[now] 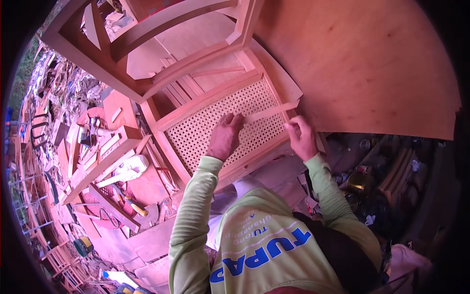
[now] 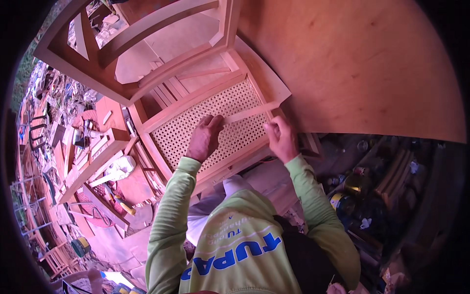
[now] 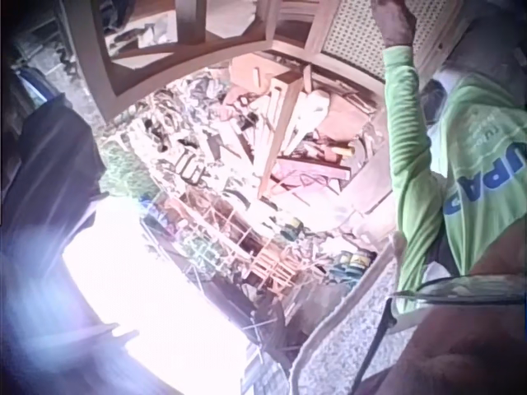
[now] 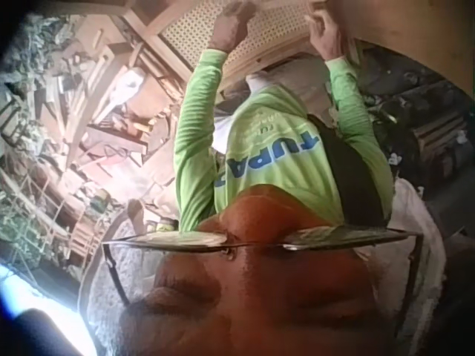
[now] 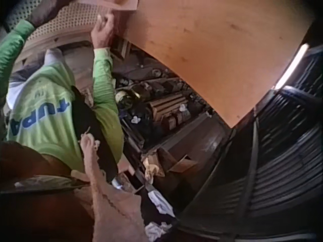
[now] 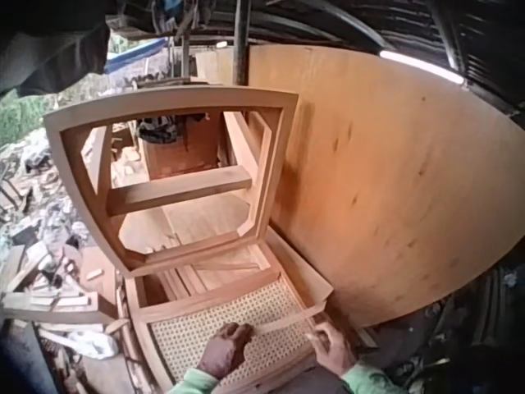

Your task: Trimming excess cane webbing and fitting it into a wooden chair frame.

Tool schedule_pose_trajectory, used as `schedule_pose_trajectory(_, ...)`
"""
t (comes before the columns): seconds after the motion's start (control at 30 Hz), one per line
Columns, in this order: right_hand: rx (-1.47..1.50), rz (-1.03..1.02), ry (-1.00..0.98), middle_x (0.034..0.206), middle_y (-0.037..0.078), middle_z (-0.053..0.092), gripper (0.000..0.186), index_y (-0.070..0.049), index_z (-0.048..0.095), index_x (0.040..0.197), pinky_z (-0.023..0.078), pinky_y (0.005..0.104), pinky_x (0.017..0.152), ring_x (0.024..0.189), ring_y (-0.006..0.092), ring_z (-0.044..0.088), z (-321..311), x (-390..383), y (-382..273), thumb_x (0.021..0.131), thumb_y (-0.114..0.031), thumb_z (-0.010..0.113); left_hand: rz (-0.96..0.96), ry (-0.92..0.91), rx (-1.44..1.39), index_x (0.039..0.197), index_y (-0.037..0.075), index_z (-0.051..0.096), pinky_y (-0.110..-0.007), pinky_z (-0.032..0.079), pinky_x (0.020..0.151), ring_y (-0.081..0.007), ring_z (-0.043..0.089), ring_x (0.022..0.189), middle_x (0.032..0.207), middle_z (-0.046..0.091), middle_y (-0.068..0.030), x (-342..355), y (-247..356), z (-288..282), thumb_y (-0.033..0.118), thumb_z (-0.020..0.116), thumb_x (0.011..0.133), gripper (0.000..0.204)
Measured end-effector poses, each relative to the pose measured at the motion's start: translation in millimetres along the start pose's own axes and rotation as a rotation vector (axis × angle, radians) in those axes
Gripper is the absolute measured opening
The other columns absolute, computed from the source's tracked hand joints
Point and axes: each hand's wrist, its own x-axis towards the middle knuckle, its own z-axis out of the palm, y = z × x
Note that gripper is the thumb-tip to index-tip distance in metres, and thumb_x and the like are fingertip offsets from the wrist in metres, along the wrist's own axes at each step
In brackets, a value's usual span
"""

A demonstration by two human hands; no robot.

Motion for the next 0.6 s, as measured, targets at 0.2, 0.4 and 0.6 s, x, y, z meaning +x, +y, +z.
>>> schedule_pose_trajectory(0.2, -0.252, -0.460, -0.132, 0.119, 0.019, 0.071, 0.049, -0.003, 0.068, 0.141, 0.055, 0.0478, 0.098, 0.107, 0.0399, 0.069, 17.9, 18.5, -10.8, 0.092, 0.000, 0.076, 0.178, -0.155, 0.031, 0.125, 0.006, 0.069, -0.050, 0.059, 0.087, -0.0370, 0.068, 0.103, 0.107, 0.069, -0.0140, 15.3, 8.7, -14.2, 0.014, 0.072, 0.103, 0.023)
schedule_pose_trajectory(0.4, -0.133, -0.049, 0.263, 0.113, 0.019, 0.069, 0.044, -0.002, 0.069, 0.140, 0.057, 0.0467, 0.090, 0.103, 0.0398, 0.070, 66.1, 6.9, 28.4, 0.097, -0.001, 0.073, -0.061, 0.163, 0.069, 0.159, 0.007, 0.053, -0.054, 0.055, 0.111, -0.0437, 0.062, 0.132, 0.152, 0.053, -0.0255, 21.9, 5.4, -47.4, 0.026, 0.083, 0.099, 0.070)
schedule_pose_trajectory(0.6, 0.161, 0.348, 0.447, 0.103, 0.015, 0.071, 0.036, -0.002, 0.069, 0.129, 0.057, 0.0495, 0.094, 0.100, 0.0349, 0.071, 110.6, 66.3, 40.4, 0.095, -0.014, 0.077, -0.096, 0.171, 0.069, 0.143, 0.002, 0.062, -0.054, 0.058, 0.103, -0.0450, 0.064, 0.124, 0.140, 0.059, -0.0234, -13.9, -19.1, -68.7, 0.017, 0.076, 0.102, 0.046)
